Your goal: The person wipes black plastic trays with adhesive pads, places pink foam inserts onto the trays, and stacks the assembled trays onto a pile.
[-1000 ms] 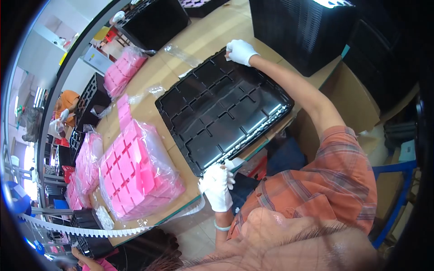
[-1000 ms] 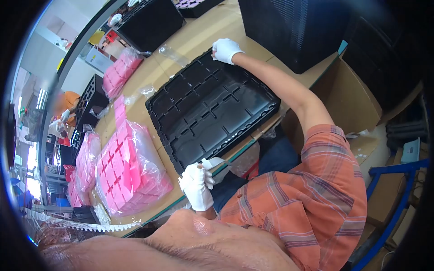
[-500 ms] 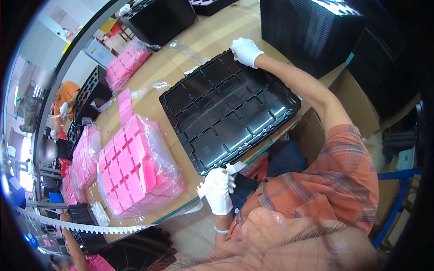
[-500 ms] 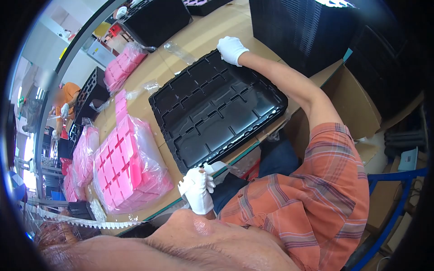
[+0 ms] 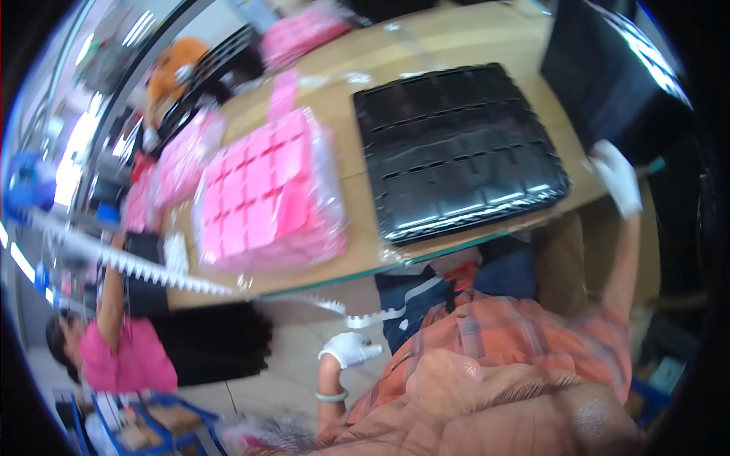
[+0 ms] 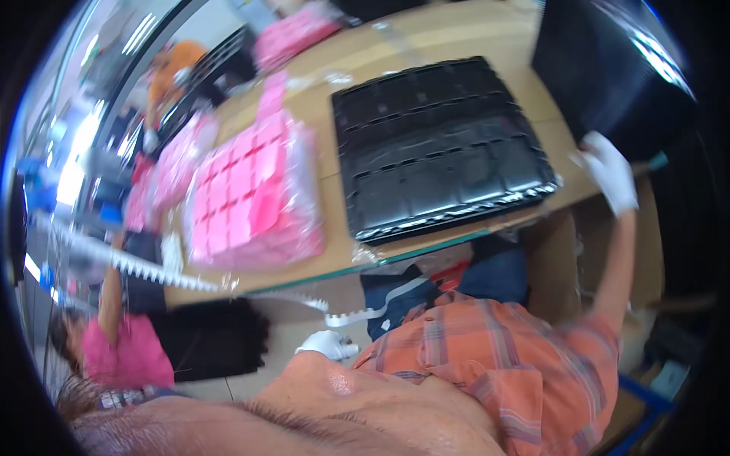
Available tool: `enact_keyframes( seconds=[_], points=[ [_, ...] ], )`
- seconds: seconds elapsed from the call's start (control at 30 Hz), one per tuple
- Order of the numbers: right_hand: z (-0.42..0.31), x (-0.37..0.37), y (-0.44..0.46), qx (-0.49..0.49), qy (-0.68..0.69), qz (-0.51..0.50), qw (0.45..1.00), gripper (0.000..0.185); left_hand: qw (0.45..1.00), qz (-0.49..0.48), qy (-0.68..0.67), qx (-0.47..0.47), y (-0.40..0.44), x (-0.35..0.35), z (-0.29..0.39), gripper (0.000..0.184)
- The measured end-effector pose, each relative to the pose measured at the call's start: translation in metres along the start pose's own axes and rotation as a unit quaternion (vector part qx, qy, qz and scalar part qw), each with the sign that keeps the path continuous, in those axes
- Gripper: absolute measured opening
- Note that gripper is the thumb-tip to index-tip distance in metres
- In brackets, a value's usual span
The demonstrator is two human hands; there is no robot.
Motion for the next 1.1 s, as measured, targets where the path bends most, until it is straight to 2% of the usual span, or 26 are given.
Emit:
enact_keyframes(
  seconds=[0.03,0.07,0.1,0.13,0.17,0.2,0.23,0.27,0.3,0.33,0.37,0.4,0.47,0.53,0.57,0.63,0.67,0.73,0.77,0.87,0.9,1.0,1.07,1.1],
  points=[
    [0.023,-0.022,-0.029,0.129,-0.1,0.078,0.983,0.032,0.99,-0.045,0.132,-0.002,-0.02,-0.004,0.01,0.023],
    [0.039,-0.039,-0.054,0.188,-0.012,0.141,0.972,0.033,0.997,-0.031,0.021,0.07,-0.042,-0.024,0.028,0.023],
    [0.061,-0.047,-0.068,0.158,0.084,0.181,0.967,0.028,0.985,-0.018,-0.084,0.149,-0.067,-0.051,0.046,0.024],
    [0.079,-0.056,-0.074,0.131,0.176,0.22,0.95,0.023,0.969,0.001,-0.165,0.183,-0.088,-0.079,0.069,0.023],
    [0.087,-0.047,-0.07,0.093,0.398,0.197,0.891,0.023,0.92,0.064,-0.296,0.25,-0.101,-0.102,0.074,0.017],
    [0.092,-0.032,-0.067,0.055,0.6,0.164,0.781,0.022,0.899,0.163,-0.227,0.338,-0.109,-0.133,0.097,0.016],
    [0.065,-0.022,-0.066,0.039,0.646,0.146,0.748,0.017,0.894,0.298,-0.173,0.287,-0.111,-0.161,0.108,0.017],
    [0.035,-0.011,-0.064,0.027,0.69,0.126,0.713,0.016,0.857,0.407,-0.102,0.299,-0.099,-0.187,0.107,0.031],
    [-0.007,0.005,-0.062,0.049,0.698,0.102,0.707,0.016,0.805,0.52,-0.005,0.285,-0.091,-0.208,0.119,0.044],
    [-0.037,0.018,-0.059,0.072,0.705,0.079,0.701,0.018,0.739,0.605,0.171,0.242,-0.082,-0.221,0.129,0.051],
    [-0.058,0.035,-0.055,0.046,0.682,0.032,0.729,0.02,0.706,0.642,0.231,0.19,-0.069,-0.231,0.13,0.05],
    [-0.078,0.051,-0.053,0.022,0.656,-0.012,0.754,0.021,0.734,0.625,0.171,0.204,-0.053,-0.239,0.123,0.048],
    [-0.146,0.065,-0.061,-0.014,0.544,-0.02,0.839,0.035,0.781,0.578,0.052,0.23,-0.027,-0.254,0.111,0.043],
    [-0.18,0.082,-0.059,-0.035,0.49,-0.113,0.864,0.033,0.806,0.49,-0.22,0.249,-0.012,-0.278,0.096,0.036],
    [-0.192,0.091,-0.056,-0.032,0.493,-0.134,0.859,0.03,0.794,0.43,-0.352,0.248,-0.001,-0.286,0.09,0.032],
    [-0.222,0.103,-0.049,-0.033,0.486,-0.197,0.851,0.029,0.8,0.522,-0.114,0.274,0.012,-0.316,0.101,0.029],
    [-0.237,0.109,-0.046,-0.028,0.483,-0.223,0.846,0.029,0.781,0.557,0.008,0.283,0.023,-0.326,0.104,0.028],
    [-0.266,0.118,-0.042,-0.039,0.436,-0.268,0.858,0.028,0.863,0.45,0.142,0.181,0.082,-0.333,0.094,0.024],
    [-0.275,0.126,-0.04,-0.04,0.419,-0.288,0.86,0.029,0.874,0.456,0.117,0.121,0.083,-0.334,0.099,0.023],
    [-0.301,0.146,-0.04,-0.045,0.392,-0.339,0.854,0.03,0.821,0.53,0.153,0.146,0.076,-0.332,0.104,0.023],
    [-0.311,0.15,-0.039,-0.054,0.388,-0.353,0.849,0.03,0.813,0.539,0.145,0.165,0.08,-0.335,0.097,0.024],
    [-0.335,0.175,-0.031,-0.052,0.372,-0.402,0.835,0.029,0.798,0.565,-0.038,0.204,0.079,-0.346,0.067,0.021],
    [-0.363,0.191,-0.022,-0.079,0.396,-0.426,0.81,0.029,0.76,0.554,-0.226,0.256,0.07,-0.349,0.052,0.015],
    [-0.38,0.197,-0.015,-0.094,0.391,-0.419,0.814,0.033,0.733,0.536,-0.311,0.28,0.06,-0.346,0.051,0.013]
  ],
)
Point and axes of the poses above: each hand's wrist, its own y-axis towards the middle knuckle, its own x-axis out of the palm, z = x × y, the point moved 7 cm from there along y, towards the middle knuckle, and after that the axes turned 5 degrees about -y, right-handed, at the moved point
